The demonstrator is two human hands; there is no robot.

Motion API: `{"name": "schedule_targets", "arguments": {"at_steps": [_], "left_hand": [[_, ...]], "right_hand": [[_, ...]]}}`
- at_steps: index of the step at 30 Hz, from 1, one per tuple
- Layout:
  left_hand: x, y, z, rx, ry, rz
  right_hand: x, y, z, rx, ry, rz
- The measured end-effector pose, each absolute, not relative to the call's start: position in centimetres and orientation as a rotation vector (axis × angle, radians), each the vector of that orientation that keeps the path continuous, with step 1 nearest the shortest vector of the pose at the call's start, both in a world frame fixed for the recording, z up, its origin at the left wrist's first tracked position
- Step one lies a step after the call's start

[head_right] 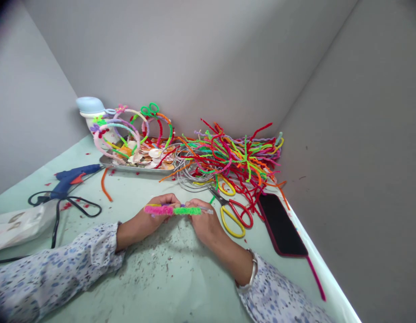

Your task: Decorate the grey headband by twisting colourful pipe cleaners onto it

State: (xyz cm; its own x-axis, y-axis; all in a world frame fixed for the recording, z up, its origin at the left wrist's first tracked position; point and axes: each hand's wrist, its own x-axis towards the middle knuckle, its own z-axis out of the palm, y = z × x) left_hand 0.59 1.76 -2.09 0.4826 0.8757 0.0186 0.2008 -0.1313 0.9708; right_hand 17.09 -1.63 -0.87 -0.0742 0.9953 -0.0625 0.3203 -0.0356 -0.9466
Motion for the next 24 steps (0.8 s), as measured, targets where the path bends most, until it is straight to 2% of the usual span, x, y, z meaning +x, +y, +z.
{"name": "schedule_targets", "arguments": {"at_steps": [16,24], "left_hand": [[0.39,1.91,-2.52,1.600,0.916,0.744],[0.40,1.99,-2.67,1.557,0.927,0.758]], "right_hand": [[17.44,-1.57,-1.25,-1.430,-1.666,0.951],[17.26,-1.74,-0.87,-1.449,-1.471,1.151]]}}
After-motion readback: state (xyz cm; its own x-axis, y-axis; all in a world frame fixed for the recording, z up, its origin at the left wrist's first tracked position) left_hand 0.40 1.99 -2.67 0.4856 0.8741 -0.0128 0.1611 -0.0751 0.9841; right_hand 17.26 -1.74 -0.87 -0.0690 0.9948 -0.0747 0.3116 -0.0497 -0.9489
